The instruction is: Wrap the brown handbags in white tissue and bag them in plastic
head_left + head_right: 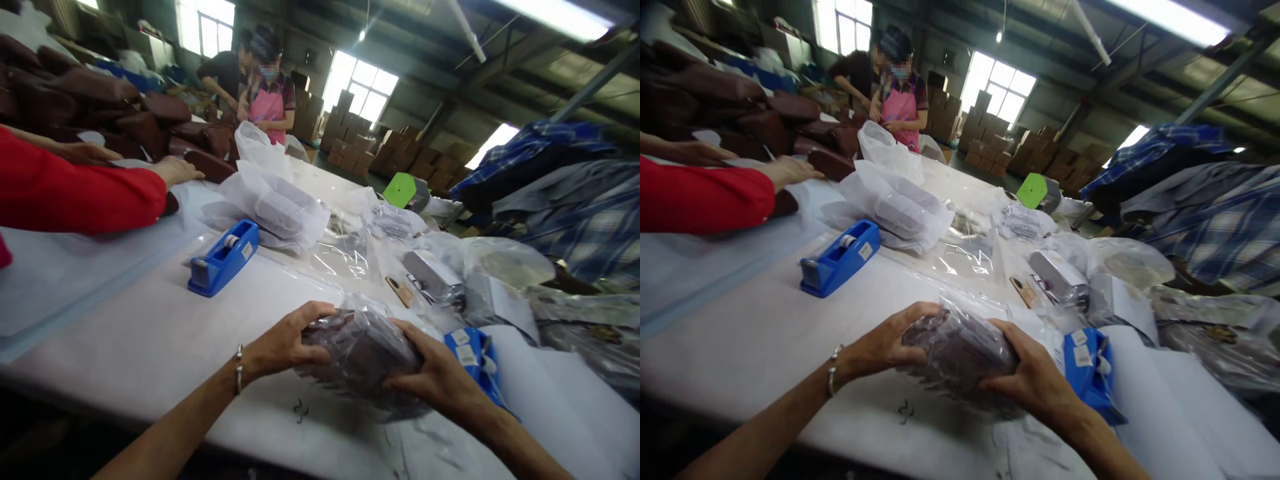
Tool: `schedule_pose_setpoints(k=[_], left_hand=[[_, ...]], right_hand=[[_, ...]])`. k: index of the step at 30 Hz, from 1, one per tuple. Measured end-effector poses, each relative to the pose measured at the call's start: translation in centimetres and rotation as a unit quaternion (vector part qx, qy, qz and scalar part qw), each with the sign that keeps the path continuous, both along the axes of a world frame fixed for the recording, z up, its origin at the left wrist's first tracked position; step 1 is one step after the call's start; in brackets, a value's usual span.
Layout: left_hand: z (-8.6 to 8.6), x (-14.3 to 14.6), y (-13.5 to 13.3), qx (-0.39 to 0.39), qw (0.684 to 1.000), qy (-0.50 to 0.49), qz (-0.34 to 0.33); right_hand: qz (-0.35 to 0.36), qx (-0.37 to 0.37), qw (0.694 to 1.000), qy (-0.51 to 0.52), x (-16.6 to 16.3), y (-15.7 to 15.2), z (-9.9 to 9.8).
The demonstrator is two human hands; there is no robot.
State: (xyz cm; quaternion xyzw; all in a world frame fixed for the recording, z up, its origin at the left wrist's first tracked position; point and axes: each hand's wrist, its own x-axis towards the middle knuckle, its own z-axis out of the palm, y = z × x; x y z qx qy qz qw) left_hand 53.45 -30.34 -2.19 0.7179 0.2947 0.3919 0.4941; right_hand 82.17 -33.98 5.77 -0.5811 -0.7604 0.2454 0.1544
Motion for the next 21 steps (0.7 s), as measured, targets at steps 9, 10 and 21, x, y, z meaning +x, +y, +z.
schedule_pose_setpoints(k=[9, 10, 21], left_hand=[[-1.0, -2.2, -1.4, -0.05, 0.97, -0.021, 0.239], [-1.3, -2.4, -1.5, -0.066, 0.965, -0.036, 0.251], [-4.5, 0.8, -4.9, -0.316, 0.898, -0.293, 0.083]], right_hand=[[-0.056, -0.099, 0.978, 0.173, 1.0, 5.1, 1.5], [-0.055, -0.118, 0.972, 0.198, 0.9, 5.1, 1.5], [-0.065, -0.327, 0.837, 0.433, -1.5, 2.3, -3.1]])
